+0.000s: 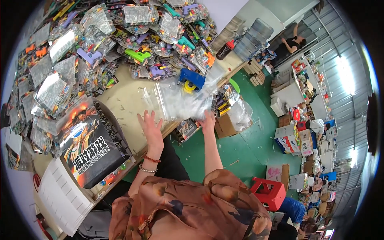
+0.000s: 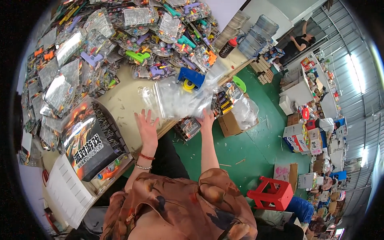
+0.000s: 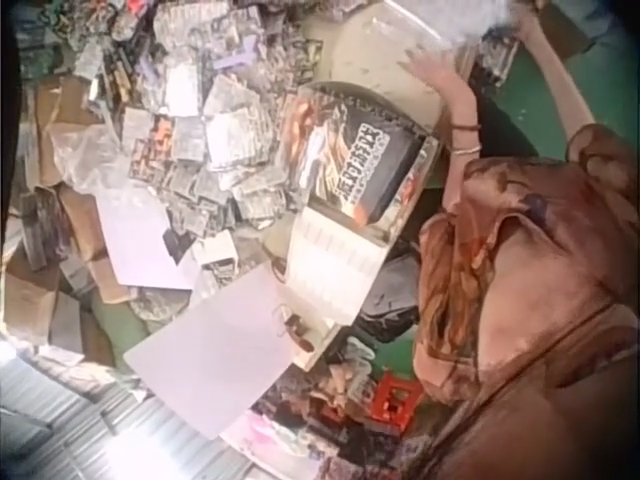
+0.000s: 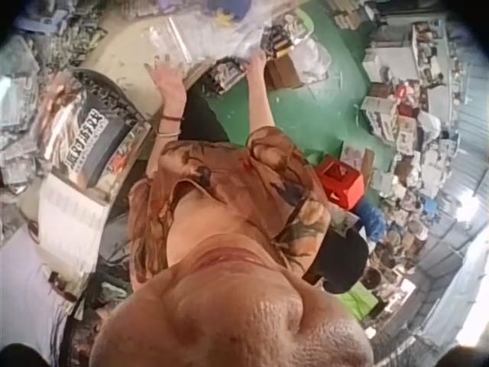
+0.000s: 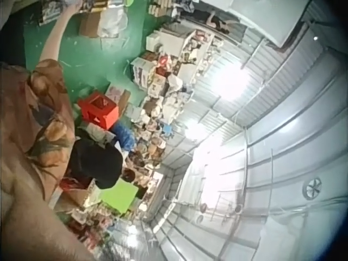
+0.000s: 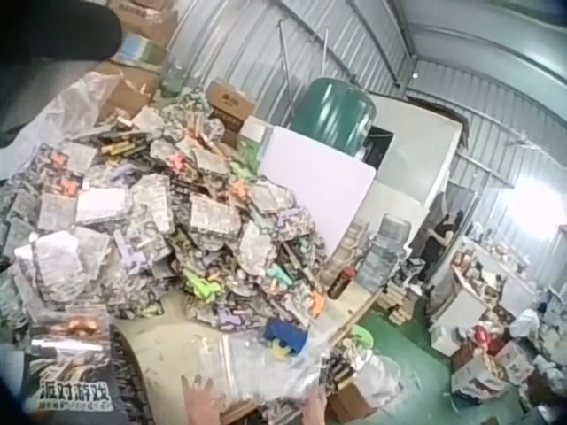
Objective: Pack toy items into cardboard display boxes and plastic bags.
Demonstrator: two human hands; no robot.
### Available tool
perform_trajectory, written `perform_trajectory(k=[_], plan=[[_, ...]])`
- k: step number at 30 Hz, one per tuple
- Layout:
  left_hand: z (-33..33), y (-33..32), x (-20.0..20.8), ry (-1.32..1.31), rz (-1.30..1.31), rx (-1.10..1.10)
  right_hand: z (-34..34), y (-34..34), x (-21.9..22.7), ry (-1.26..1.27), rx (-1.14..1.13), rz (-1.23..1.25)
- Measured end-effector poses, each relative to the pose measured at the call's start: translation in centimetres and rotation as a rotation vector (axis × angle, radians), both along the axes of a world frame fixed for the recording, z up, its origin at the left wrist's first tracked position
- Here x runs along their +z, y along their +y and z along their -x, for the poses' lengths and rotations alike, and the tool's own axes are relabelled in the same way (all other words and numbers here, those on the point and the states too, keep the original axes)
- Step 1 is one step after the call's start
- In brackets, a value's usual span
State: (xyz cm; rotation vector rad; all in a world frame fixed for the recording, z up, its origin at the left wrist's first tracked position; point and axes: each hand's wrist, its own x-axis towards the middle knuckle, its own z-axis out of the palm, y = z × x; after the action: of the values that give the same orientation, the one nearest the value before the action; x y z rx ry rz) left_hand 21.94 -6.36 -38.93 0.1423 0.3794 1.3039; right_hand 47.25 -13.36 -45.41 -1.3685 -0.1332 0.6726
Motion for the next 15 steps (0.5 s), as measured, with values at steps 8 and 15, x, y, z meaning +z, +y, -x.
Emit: perform_trajectory(k=[8,15], plan=[[1.7,2.3,-1.5,0.469,0.187,0.099,1.2,1.9,1.8,-1.363,-0.074,0.652],[2.8,3.1,-1.0,0.606,0.108,0.260,2.7,10.2,7.0,-1.557,0.324,0.554]])
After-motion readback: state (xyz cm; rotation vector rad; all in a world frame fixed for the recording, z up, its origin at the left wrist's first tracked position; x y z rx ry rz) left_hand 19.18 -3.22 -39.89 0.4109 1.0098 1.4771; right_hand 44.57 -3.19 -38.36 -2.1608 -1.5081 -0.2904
